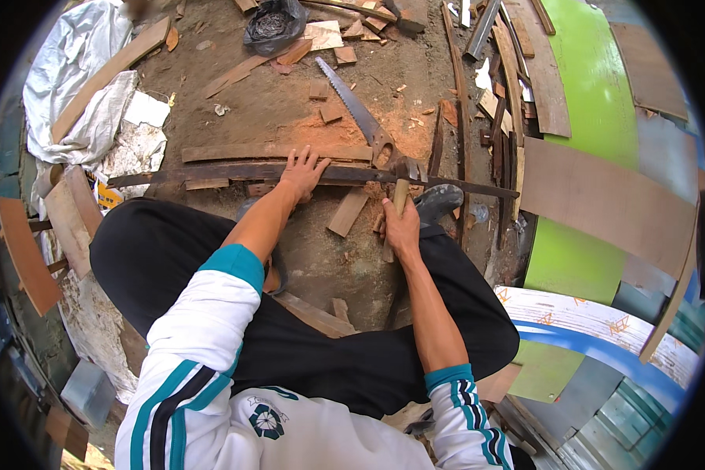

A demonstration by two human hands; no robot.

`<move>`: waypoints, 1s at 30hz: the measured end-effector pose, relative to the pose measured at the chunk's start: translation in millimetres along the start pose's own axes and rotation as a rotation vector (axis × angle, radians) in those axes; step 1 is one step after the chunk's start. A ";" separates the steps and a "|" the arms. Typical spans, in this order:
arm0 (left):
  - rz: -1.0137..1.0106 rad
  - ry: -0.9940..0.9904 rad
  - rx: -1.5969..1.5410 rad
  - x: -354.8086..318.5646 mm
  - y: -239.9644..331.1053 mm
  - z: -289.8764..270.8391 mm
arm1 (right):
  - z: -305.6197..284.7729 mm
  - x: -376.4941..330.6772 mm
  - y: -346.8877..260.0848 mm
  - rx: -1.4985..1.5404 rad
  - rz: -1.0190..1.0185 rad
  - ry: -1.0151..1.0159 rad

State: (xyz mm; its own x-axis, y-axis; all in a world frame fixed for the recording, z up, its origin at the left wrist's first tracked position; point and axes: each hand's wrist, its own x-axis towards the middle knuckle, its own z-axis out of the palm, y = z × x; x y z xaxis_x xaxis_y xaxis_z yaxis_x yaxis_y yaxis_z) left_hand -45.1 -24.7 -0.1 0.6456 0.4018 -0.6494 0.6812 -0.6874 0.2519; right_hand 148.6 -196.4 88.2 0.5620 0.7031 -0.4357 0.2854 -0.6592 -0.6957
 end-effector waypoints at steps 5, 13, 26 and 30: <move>-0.006 -0.035 0.020 0.2 0.1 -4.8 | -17.7 -5.8 -49.5 0.210 -0.096 0.114; 0.032 0.028 0.041 10.6 -4.2 14.4 | 16.7 18.0 -18.1 -0.142 0.140 0.082; 0.032 0.028 -0.007 8.3 -8.3 11.2 | 12.8 -0.5 -44.5 -0.134 0.070 0.050; 0.052 0.011 -0.009 10.1 1.6 0.0 | 31.2 12.1 13.0 -0.174 0.258 0.031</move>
State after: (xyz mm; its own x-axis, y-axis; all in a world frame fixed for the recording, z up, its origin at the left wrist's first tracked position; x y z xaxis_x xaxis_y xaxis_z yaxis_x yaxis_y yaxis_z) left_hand -37.5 -21.7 -6.3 0.6838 0.3728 -0.6272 0.6500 -0.7018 0.2916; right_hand 134.8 -188.1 56.1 0.6561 0.4998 -0.5655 0.2574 -0.8525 -0.4549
